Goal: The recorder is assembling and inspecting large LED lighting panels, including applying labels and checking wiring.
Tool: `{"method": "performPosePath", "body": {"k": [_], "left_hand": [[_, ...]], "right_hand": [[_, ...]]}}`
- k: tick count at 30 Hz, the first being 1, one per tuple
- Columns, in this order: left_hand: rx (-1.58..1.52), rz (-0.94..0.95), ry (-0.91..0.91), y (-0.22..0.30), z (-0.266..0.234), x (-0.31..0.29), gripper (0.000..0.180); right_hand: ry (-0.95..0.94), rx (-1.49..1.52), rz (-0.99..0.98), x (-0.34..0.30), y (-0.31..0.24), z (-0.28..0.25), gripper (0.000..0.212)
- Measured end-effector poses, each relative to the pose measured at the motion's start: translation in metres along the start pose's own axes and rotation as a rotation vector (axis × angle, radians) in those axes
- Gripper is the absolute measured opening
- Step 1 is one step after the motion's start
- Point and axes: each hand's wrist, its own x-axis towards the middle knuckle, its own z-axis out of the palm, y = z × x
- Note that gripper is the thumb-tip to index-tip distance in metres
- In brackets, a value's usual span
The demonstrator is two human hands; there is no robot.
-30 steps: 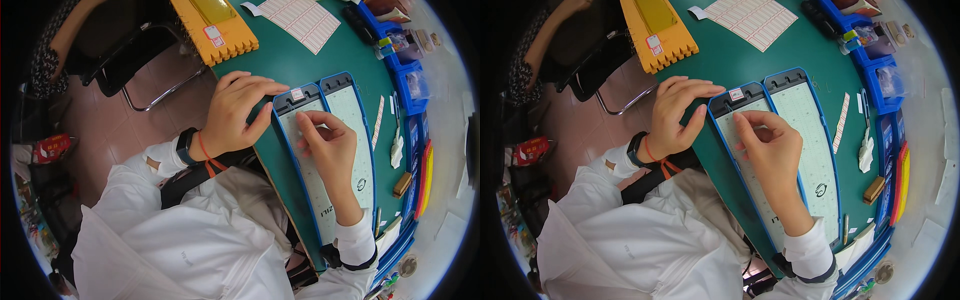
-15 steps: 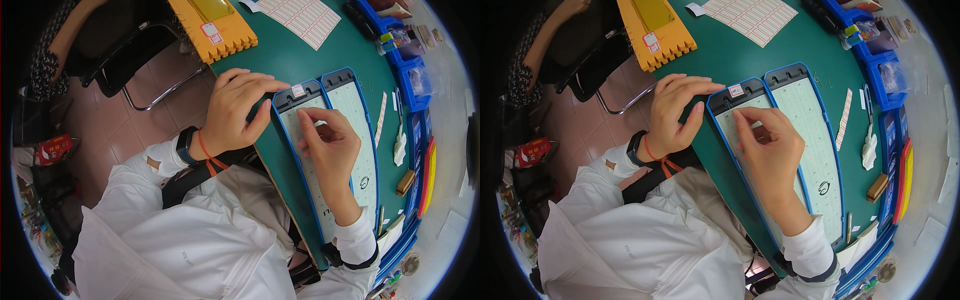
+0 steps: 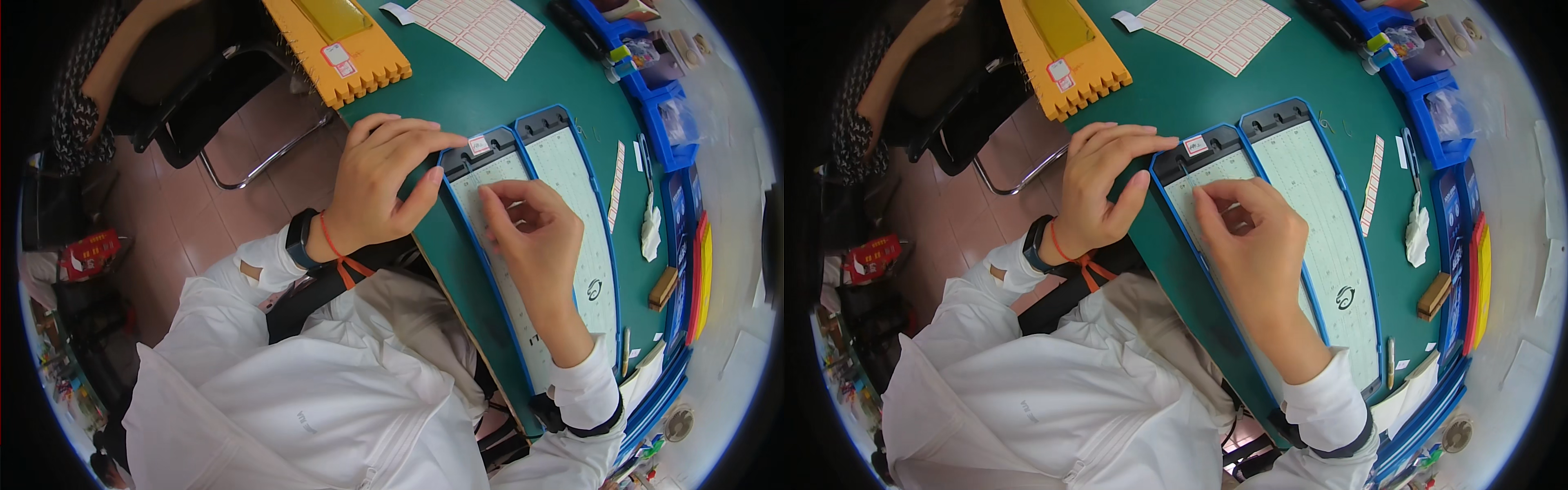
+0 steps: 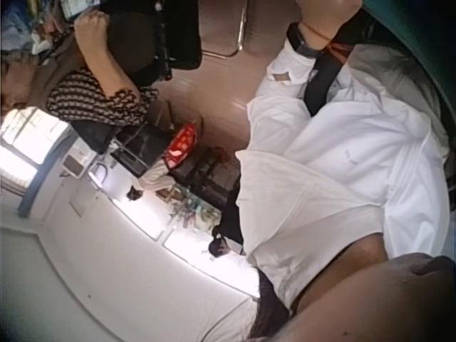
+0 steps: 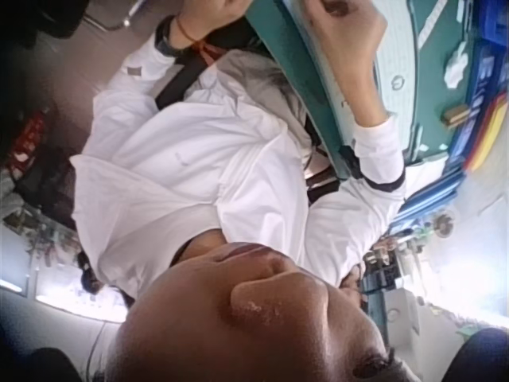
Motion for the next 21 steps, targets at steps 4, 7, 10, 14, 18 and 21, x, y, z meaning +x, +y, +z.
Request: {"method": "performPosePath", "body": {"k": [4, 7, 10, 14, 18, 21], "left_hand": [[0.073, 0.065, -0.170, 0.005, -0.005, -0.001, 0.025], [0.123, 0.089, -0.225, 0.008, -0.006, -0.006, 0.027], [0.142, 0.130, -0.271, 0.019, -0.009, -0.002, 0.032], [0.077, 0.146, -0.383, 0.025, -0.008, -0.005, 0.037], [0.060, 0.140, -0.389, 0.035, -0.006, -0.004, 0.040], [0.068, 0.140, -0.380, 0.039, -0.005, -0.003, 0.039]], "right_hand": [[-0.072, -0.194, 0.033, -0.020, 0.002, -0.026, 0.008], [-0.120, -0.302, 0.144, -0.044, 0.005, -0.050, 0.006], [-0.085, -0.392, -0.013, -0.077, 0.018, -0.074, 0.011], [0.090, -0.411, 0.041, -0.107, 0.009, -0.096, 0.021], [0.179, -0.493, 0.214, -0.110, 0.018, -0.145, 0.018], [0.131, -0.625, 0.110, -0.107, 0.046, -0.179, 0.017]]}}
